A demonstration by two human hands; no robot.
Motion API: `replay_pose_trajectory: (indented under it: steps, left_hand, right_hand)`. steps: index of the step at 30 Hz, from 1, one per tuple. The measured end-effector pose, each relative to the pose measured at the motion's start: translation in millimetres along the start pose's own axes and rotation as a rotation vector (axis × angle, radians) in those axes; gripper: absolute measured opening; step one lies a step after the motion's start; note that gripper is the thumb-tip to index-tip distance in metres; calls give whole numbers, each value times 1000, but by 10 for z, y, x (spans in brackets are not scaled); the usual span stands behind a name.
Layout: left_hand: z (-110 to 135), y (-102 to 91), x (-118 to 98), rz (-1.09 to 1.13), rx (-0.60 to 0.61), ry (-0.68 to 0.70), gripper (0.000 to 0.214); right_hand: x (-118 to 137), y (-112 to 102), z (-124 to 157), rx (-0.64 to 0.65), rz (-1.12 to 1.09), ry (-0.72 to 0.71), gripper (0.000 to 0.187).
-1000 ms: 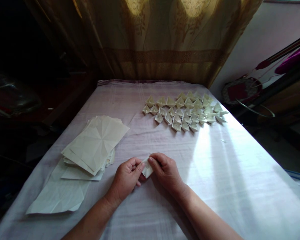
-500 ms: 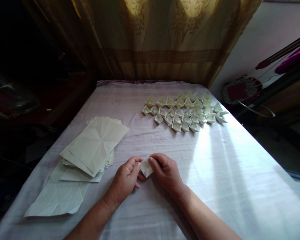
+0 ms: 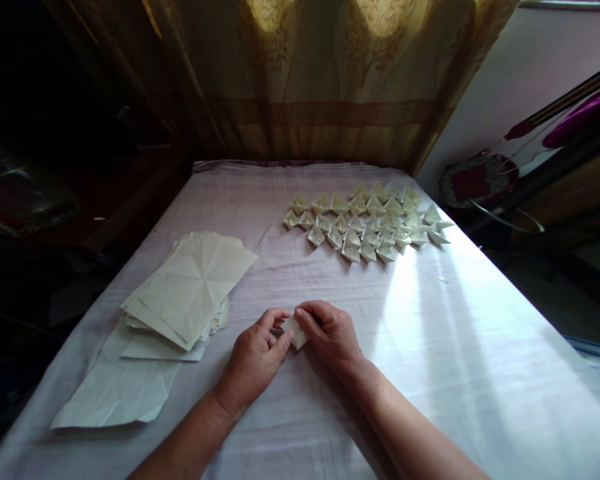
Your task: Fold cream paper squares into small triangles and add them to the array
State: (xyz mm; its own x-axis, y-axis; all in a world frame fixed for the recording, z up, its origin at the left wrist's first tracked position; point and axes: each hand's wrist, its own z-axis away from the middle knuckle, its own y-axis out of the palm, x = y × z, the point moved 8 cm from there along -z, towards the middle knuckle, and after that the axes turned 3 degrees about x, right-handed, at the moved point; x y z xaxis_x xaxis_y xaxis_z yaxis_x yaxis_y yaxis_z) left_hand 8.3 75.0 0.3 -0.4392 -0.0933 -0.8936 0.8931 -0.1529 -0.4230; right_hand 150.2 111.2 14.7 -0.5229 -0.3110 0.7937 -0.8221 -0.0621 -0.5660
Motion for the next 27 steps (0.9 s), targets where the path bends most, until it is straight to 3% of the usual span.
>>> replay_pose_trajectory:
  steps: [6, 11, 14, 18, 23, 27]
  left_hand:
    - [-52, -138, -19, -232, -201, 29, 32]
    - [-69, -171, -49, -376, -217, 36, 32]
    - [-59, -162, -114, -442, -253, 144, 29]
    - [15, -133, -217, -599, -290, 314, 19]
    - [161, -49, -338, -738, -193, 530, 20]
    - [212, -19, -363, -837, -136, 556, 24]
  right_hand:
    - [-53, -177, 13, -128, 13, 8, 28]
    - [206, -190, 101, -61, 166, -270, 28]
    - [313, -90, 132, -5, 327, -341, 29]
    - [287, 32, 104, 59, 492, -289, 25]
    - [239, 70, 83, 115, 506, -229, 25]
    - [221, 82, 76, 162, 493, -178, 25]
